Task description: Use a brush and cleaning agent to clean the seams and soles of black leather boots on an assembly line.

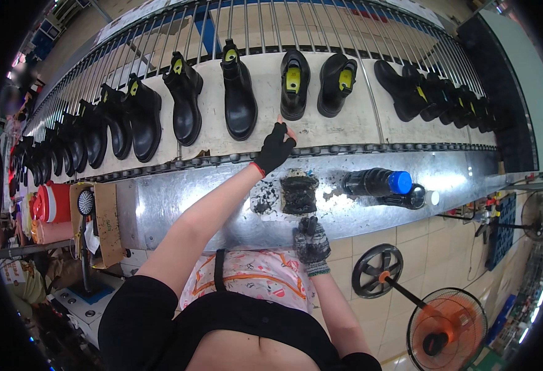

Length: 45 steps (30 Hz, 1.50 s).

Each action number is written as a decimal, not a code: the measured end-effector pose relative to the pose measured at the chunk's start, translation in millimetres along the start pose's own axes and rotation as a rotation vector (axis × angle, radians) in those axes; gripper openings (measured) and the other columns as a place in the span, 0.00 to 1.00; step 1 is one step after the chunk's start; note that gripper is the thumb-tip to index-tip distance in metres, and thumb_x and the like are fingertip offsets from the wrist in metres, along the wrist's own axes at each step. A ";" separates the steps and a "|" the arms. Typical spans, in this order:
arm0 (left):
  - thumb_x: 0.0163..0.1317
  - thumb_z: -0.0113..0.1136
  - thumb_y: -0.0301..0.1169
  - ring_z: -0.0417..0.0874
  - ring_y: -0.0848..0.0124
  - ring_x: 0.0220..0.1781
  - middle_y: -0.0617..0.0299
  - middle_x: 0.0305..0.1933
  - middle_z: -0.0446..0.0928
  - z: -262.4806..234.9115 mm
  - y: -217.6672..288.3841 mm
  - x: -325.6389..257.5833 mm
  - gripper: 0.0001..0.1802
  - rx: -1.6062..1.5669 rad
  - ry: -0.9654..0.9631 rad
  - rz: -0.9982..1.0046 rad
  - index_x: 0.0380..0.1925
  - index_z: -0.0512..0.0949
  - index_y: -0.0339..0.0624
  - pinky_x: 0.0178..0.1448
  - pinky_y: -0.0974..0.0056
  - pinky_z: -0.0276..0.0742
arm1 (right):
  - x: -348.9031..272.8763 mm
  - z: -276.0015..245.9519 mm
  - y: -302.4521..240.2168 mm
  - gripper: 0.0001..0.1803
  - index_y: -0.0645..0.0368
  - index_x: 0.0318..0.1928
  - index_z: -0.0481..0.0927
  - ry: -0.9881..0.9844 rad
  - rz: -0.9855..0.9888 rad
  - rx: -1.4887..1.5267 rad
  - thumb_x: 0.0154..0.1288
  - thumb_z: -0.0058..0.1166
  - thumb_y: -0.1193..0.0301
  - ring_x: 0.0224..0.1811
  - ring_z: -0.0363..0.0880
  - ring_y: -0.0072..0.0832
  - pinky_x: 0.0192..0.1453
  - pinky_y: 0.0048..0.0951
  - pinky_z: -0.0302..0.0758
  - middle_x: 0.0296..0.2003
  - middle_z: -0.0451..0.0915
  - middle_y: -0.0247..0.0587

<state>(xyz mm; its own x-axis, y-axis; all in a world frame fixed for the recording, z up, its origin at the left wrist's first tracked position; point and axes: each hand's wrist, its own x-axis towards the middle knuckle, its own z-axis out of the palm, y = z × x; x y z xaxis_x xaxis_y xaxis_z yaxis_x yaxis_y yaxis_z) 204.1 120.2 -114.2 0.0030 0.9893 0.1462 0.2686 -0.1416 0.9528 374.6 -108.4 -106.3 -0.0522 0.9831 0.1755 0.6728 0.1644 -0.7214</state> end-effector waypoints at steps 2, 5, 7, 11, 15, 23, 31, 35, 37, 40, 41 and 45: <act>0.54 0.56 0.31 0.80 0.58 0.41 0.55 0.37 0.77 3.9 0.4 2.4 0.44 -0.013 -0.097 -0.041 0.67 0.45 0.31 0.49 0.60 0.73 | -4.2 3.5 2.9 0.17 0.58 0.46 0.73 -0.002 0.034 0.053 0.59 0.56 0.64 0.32 0.76 0.43 0.35 0.40 0.73 0.31 0.76 0.45; 0.54 0.56 0.32 0.80 0.57 0.41 0.56 0.38 0.77 13.3 7.3 2.8 0.44 -0.025 -0.047 -0.038 0.67 0.45 0.29 0.50 0.60 0.73 | -3.2 2.9 -0.3 0.14 0.58 0.42 0.75 0.015 0.054 0.066 0.58 0.57 0.65 0.31 0.76 0.42 0.35 0.40 0.72 0.30 0.76 0.45; 0.54 0.56 0.32 0.80 0.56 0.41 0.55 0.39 0.78 14.6 5.4 5.6 0.39 -0.003 -0.055 -0.030 0.64 0.52 0.32 0.50 0.60 0.72 | 0.5 -0.5 -7.9 0.13 0.58 0.40 0.75 0.022 0.030 0.029 0.58 0.57 0.65 0.31 0.76 0.42 0.34 0.40 0.72 0.30 0.76 0.44; 0.55 0.56 0.33 0.79 0.54 0.43 0.52 0.41 0.77 17.6 -6.0 6.9 0.20 -0.015 0.027 0.079 0.48 0.68 0.41 0.51 0.58 0.72 | 3.5 -0.7 -15.2 0.12 0.58 0.39 0.75 -0.017 -0.021 -0.056 0.58 0.57 0.65 0.31 0.75 0.42 0.34 0.40 0.72 0.29 0.76 0.45; 0.55 0.57 0.33 0.78 0.53 0.44 0.50 0.41 0.76 2.9 23.1 -4.3 0.11 -0.014 -0.156 -0.049 0.37 0.69 0.43 0.51 0.58 0.72 | 1.4 -1.7 -14.6 0.12 0.57 0.38 0.75 -0.013 0.049 -0.033 0.57 0.57 0.64 0.31 0.75 0.42 0.34 0.40 0.71 0.29 0.76 0.44; 0.60 0.52 0.52 0.56 0.52 0.71 0.53 0.64 0.68 -95.5 51.6 -118.8 0.38 0.903 -0.507 0.305 0.66 0.58 0.48 0.71 0.42 0.44 | -3.0 2.5 1.0 0.24 0.59 0.50 0.73 -0.086 0.083 -0.059 0.60 0.51 0.55 0.34 0.78 0.36 0.40 0.35 0.74 0.33 0.79 0.40; 0.50 0.68 0.46 0.72 0.54 0.59 0.44 0.56 0.71 -124.2 24.9 -10.1 0.44 0.340 0.353 0.093 0.62 0.62 0.33 0.62 0.58 0.66 | -2.1 -0.9 6.1 0.31 0.62 0.51 0.72 -0.106 0.165 -0.079 0.58 0.50 0.48 0.36 0.77 0.36 0.41 0.35 0.73 0.36 0.78 0.43; 0.40 0.71 0.50 0.73 0.45 0.53 0.40 0.51 0.71 -128.1 -2.1 87.0 0.50 0.406 0.373 -0.241 0.60 0.60 0.36 0.55 0.49 0.71 | 0.0 1.5 -8.2 0.34 0.61 0.55 0.69 -0.169 0.192 -0.090 0.58 0.46 0.46 0.37 0.77 0.43 0.42 0.41 0.72 0.37 0.78 0.47; 0.40 0.71 0.50 0.75 0.45 0.51 0.41 0.50 0.71 -119.3 -13.3 97.9 0.46 0.405 0.463 -0.376 0.56 0.62 0.37 0.54 0.49 0.72 | -3.0 5.0 -14.0 0.36 0.63 0.58 0.67 -0.128 0.230 -0.024 0.58 0.44 0.47 0.39 0.76 0.45 0.43 0.41 0.71 0.38 0.78 0.49; 0.38 0.71 0.50 0.77 0.47 0.49 0.42 0.48 0.74 -115.7 -18.1 97.6 0.43 0.380 0.455 -0.370 0.52 0.66 0.37 0.52 0.49 0.73 | -7.1 5.2 -9.6 0.40 0.65 0.64 0.59 -0.124 0.137 -0.123 0.59 0.43 0.48 0.40 0.75 0.47 0.45 0.43 0.71 0.40 0.78 0.50; 0.38 0.71 0.50 0.77 0.47 0.49 0.42 0.48 0.74 -118.2 -15.9 93.3 0.43 0.376 0.459 -0.349 0.52 0.66 0.37 0.52 0.49 0.73 | -10.6 10.1 -4.1 0.41 0.65 0.66 0.55 -0.046 0.042 -0.141 0.61 0.44 0.50 0.40 0.76 0.48 0.44 0.44 0.71 0.40 0.78 0.52; 0.36 0.71 0.52 0.81 0.53 0.46 0.45 0.44 0.78 -148.8 18.2 25.3 0.40 0.261 0.352 -0.375 0.47 0.72 0.38 0.51 0.54 0.75 | -6.0 9.0 -4.0 0.35 0.62 0.64 0.58 -0.031 0.034 -0.120 0.61 0.48 0.56 0.40 0.76 0.49 0.43 0.45 0.71 0.40 0.78 0.52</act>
<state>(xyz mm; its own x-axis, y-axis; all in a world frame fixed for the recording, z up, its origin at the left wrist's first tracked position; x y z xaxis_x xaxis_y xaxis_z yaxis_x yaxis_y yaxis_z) 65.8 137.2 -53.5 -0.4467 0.8921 -0.0670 0.4181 0.2744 0.8660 365.6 -114.2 -110.5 -0.0495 0.9903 0.1296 0.7579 0.1217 -0.6410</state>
